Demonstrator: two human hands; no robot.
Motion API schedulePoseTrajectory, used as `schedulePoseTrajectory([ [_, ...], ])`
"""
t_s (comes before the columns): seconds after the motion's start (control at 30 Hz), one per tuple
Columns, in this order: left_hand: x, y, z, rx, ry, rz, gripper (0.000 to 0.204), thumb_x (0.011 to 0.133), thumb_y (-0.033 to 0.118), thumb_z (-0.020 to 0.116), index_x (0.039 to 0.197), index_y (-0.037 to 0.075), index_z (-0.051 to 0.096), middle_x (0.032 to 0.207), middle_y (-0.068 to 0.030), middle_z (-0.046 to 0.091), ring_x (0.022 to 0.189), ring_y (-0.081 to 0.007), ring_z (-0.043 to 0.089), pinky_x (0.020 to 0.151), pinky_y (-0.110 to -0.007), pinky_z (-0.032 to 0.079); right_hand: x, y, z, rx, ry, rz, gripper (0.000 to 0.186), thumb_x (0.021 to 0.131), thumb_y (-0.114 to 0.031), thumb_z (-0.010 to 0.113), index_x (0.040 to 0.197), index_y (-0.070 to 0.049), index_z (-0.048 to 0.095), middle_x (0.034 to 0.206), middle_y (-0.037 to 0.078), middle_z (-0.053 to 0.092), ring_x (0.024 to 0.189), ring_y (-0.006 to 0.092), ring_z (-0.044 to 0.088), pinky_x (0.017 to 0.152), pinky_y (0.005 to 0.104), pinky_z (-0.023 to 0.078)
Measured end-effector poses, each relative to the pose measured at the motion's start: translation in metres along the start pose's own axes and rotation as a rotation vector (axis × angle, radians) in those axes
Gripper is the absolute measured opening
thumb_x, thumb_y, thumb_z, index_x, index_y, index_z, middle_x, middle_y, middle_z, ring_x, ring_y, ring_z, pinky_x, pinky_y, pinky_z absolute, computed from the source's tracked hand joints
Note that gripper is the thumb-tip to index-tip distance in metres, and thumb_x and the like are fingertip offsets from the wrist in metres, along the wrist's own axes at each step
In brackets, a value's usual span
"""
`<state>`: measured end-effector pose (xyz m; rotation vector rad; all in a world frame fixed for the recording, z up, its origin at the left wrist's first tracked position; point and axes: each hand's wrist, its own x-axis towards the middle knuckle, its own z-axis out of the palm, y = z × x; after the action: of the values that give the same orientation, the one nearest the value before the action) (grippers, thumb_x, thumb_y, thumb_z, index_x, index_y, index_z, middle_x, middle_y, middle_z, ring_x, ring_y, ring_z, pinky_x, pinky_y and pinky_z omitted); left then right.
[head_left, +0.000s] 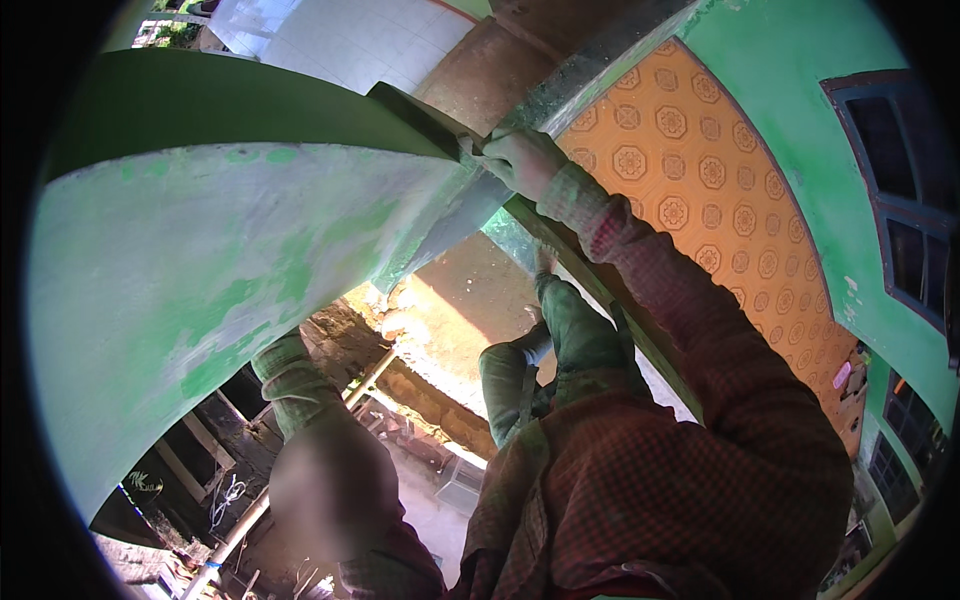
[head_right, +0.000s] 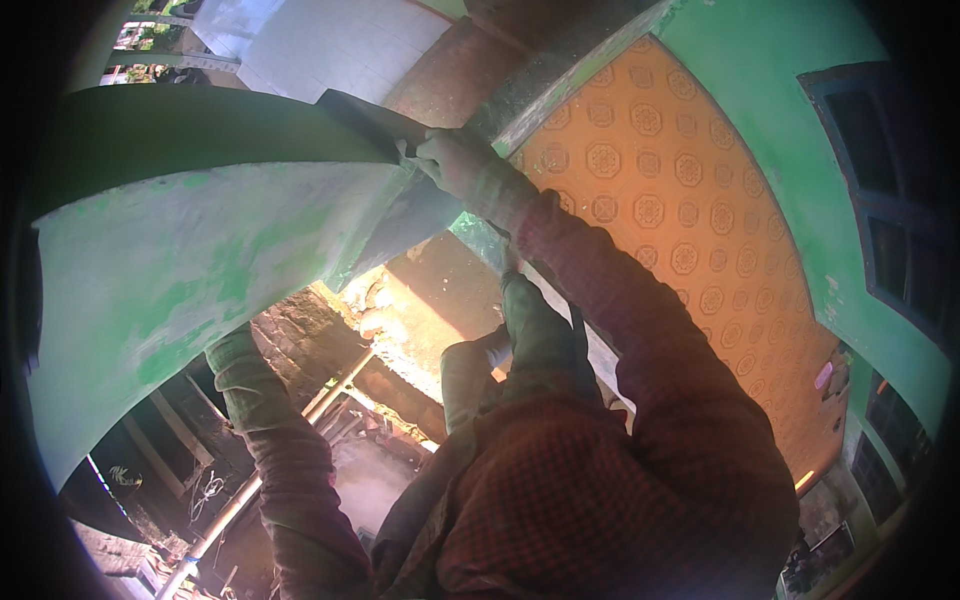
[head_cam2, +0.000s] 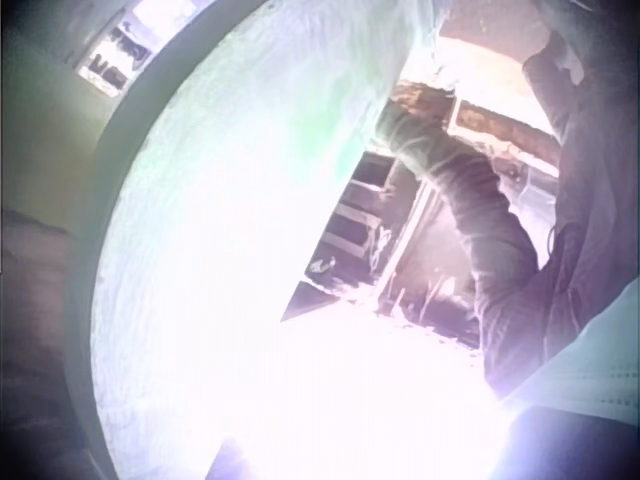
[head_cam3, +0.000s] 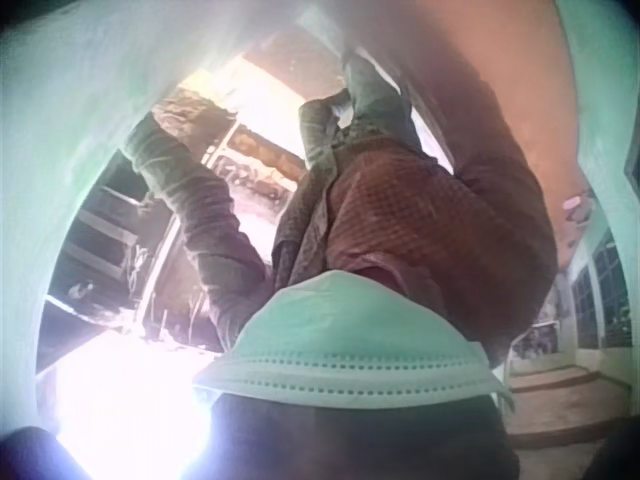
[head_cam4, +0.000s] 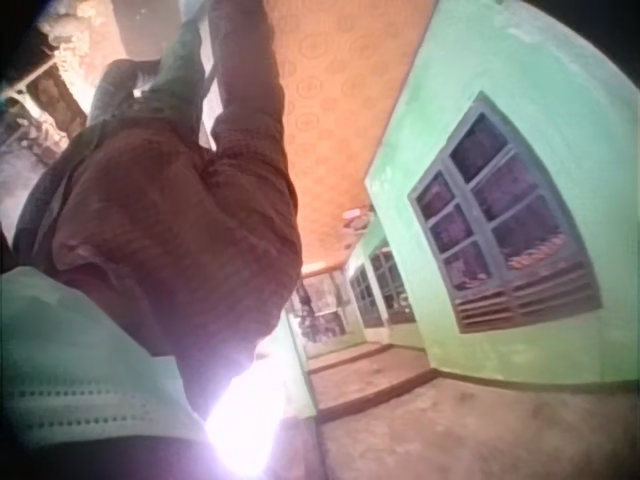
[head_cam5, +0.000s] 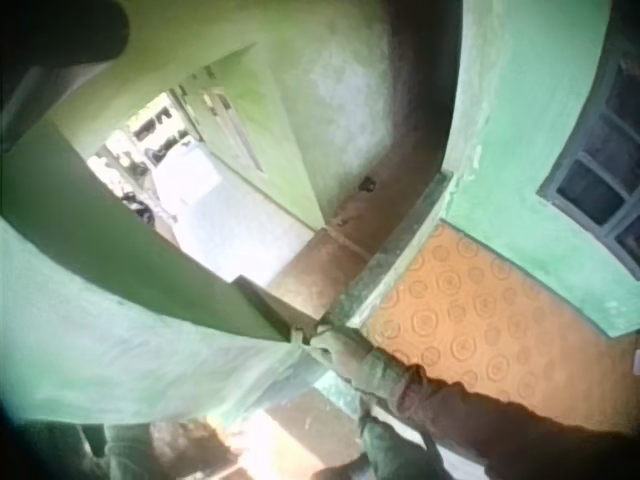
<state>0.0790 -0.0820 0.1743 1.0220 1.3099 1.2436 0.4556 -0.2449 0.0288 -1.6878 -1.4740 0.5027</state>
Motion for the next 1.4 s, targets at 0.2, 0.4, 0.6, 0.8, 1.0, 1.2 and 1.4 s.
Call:
schedulePoseTrajectory([
  [0.2,-0.004,-0.015,0.003,-0.037,-0.015,0.012,0.063,0.107,0.041,0.046,0.154,0.001,0.035,0.151,-0.0153,0.045,0.139,-0.0257,0.043,0.118,-0.041,0.032,-0.042,-0.008,0.012,0.082,0.082,0.021,0.011,0.091,-0.012,0.067,0.092,-0.001,0.067,0.087,0.014,0.062,0.08,0.0333,0.063,0.07,0.0418,0.051],
  [0.4,0.004,-0.021,0.01,-0.06,-0.045,0.033,0.063,0.107,0.041,0.046,0.154,0.0,0.035,0.151,-0.0152,0.045,0.139,-0.0255,0.043,0.118,-0.041,0.032,-0.059,-0.043,0.034,-0.138,-0.077,-0.45,0.028,0.084,-0.009,0.065,0.111,-0.012,0.072,0.098,0.003,0.06,0.097,0.0248,0.06,0.087,0.0369,0.053],
  [0.6,0.014,-0.024,0.016,-0.095,-0.074,0.06,0.063,0.107,0.04,0.045,0.154,0.0,0.035,0.151,-0.0151,0.045,0.139,-0.0253,0.043,0.117,-0.04,0.032,-0.031,0.008,0.011,-0.283,-0.137,-0.348,0.026,0.084,-0.005,0.065,0.108,-0.012,0.07,0.107,0.004,0.059,0.105,0.0265,0.062,0.09,0.038,0.055],
  [0.8,0.026,-0.013,0.025,-0.114,-0.114,0.097,0.062,0.108,0.04,0.045,0.154,0.0,0.035,0.151,-0.015,0.045,0.139,-0.0251,0.043,0.117,-0.04,0.033,-0.034,-0.014,0.028,-0.29,-0.106,-0.459,0.027,0.085,-0.003,0.064,0.11,-0.011,0.068,0.107,0.006,0.058,0.103,0.0297,0.061,0.088,0.0395,0.056],
  [1.0,0.036,-0.005,0.018,-0.128,-0.116,0.122,0.062,0.108,0.04,0.044,0.154,-0.001,0.035,0.151,-0.0149,0.045,0.138,-0.0249,0.043,0.117,-0.04,0.033,-0.052,-0.001,0.002,-0.102,-0.074,-0.239,0.016,0.09,-0.004,0.06,0.105,-0.008,0.065,0.098,0.011,0.058,0.093,0.0329,0.061,0.079,0.0429,0.054],
  [1.2,0.036,-0.005,0.023,-0.154,-0.128,0.15,0.062,0.108,0.039,0.044,0.154,-0.001,0.035,0.151,-0.0148,0.045,0.138,-0.0247,0.043,0.117,-0.04,0.033,-0.074,-0.015,0.019,-0.065,0.044,-0.068,0.011,0.09,-0.011,0.06,0.1,-0.006,0.061,0.095,0.012,0.058,0.086,0.0365,0.063,0.071,0.0473,0.052],
  [1.4,0.0,-0.067,0.026,-0.129,-0.081,0.16,0.061,0.108,0.039,0.043,0.154,-0.001,0.035,0.15,-0.0146,0.045,0.138,-0.0245,0.043,0.117,-0.04,0.033,-0.057,-0.022,0.047,-0.352,-0.076,-0.038,0.065,0.09,-0.017,0.06,0.152,-0.028,0.044,0.113,0.01,0.056,0.095,0.0358,0.065,0.077,0.0495,0.056],
])
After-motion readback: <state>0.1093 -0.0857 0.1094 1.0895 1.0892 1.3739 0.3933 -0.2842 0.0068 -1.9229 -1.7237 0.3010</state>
